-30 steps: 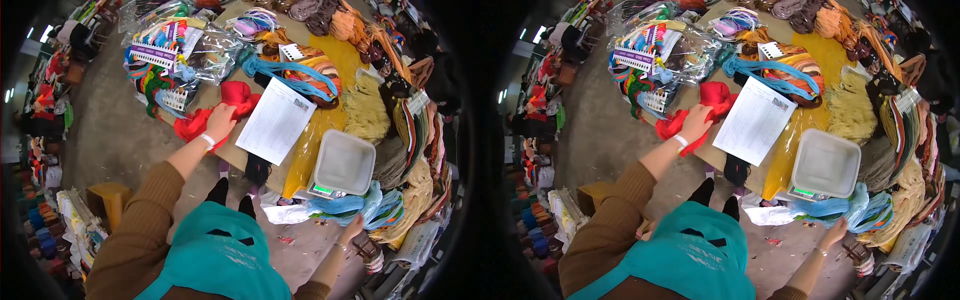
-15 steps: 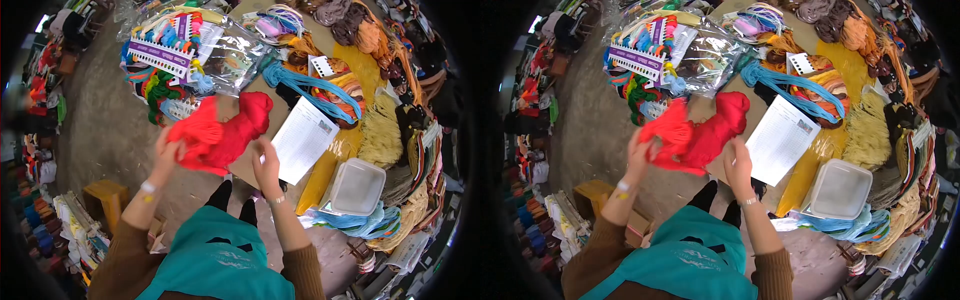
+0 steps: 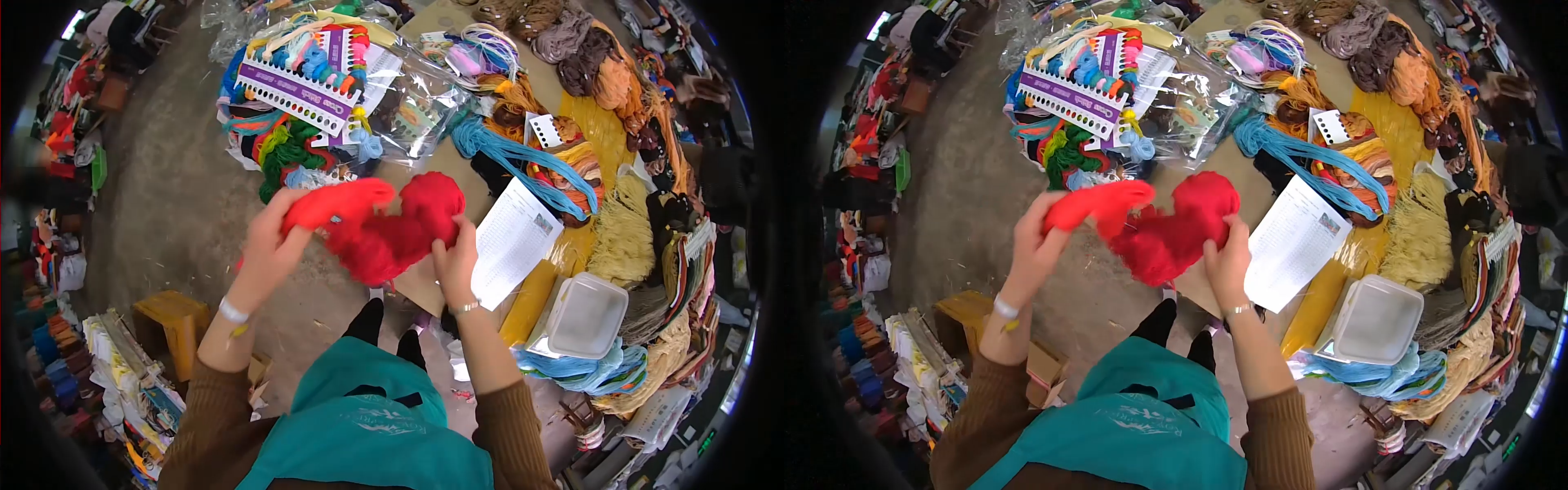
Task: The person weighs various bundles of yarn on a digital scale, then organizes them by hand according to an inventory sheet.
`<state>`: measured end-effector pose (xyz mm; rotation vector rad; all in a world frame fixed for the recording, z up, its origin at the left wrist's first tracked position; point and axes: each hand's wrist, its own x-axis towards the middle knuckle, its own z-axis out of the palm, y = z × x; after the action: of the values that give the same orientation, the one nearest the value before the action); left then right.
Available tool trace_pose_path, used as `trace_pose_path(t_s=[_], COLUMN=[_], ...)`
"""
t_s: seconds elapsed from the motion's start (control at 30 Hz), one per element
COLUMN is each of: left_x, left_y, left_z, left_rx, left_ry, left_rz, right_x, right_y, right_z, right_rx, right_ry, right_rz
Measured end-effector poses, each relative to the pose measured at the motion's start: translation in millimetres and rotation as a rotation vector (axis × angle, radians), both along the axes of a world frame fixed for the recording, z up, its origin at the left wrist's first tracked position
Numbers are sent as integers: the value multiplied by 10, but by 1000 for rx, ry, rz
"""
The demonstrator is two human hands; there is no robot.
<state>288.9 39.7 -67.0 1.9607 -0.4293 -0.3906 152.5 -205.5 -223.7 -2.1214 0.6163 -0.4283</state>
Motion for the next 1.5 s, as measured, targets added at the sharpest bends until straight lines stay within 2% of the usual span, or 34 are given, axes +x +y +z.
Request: trace_pose_path(t_s=[0.07,0.13,0.2,0.23,0.3,0.33,0.4,0.47,0.53,0.8,0.87,0.9,0.93,1.03,1.13,1.17,1.23,1.33,1.5], left_x=[149,239,246,224,-104,-230,-603,-1024,-1290,-2078,-2230,-2319,-2372,-2549,-2809,-2903,-3122,-3171,-3133], left_y=[-318,-574,-807,-854,-941,-911,-852,-756,-669,-390,-306,-289,-268,-236,-238,-219,-125,90,328], left_z=[-207,-357,-546,-690,-522,-478,37,-4,49,177,254,292,343,606,823,821,775,719,885], left_rx=[-40,6,-23,78,64,21,96,140,262,161,159,128,133,165,257,256,295,277,156], left_ry=[-228,-165,-211,-336,-443,-381,-17,-315,-147,-170,48,56,52,538,624,616,-84,-52,18], left_rz=[-76,-197,-428,-566,-494,-538,-798,-958,-922,-925,-736,-623,-623,-453,-347,-337,-442,-333,-187], right_x=[-359,-733,-1060,-1189,-1383,-1476,-1603,-1731,-1921,-2592,-2662,-2670,-2669,-2651,-2600,-2588,-2571,-2531,-2679], right_y=[163,309,415,450,488,466,421,382,360,300,297,328,327,429,441,413,421,543,719], right_z=[166,441,605,655,803,833,957,1050,1079,1424,1487,1532,1598,1786,1812,1822,1859,1964,2101], right_rx=[62,147,188,197,283,221,93,74,73,-43,-85,-89,-186,-445,-501,-461,-411,-360,-274], right_ry=[-99,-98,-85,-105,-109,-111,-108,-129,-129,-190,-235,-206,-200,-203,-330,-351,-378,-557,-659], right_rz=[40,95,122,134,62,109,163,209,290,494,551,537,521,524,539,596,659,600,630])
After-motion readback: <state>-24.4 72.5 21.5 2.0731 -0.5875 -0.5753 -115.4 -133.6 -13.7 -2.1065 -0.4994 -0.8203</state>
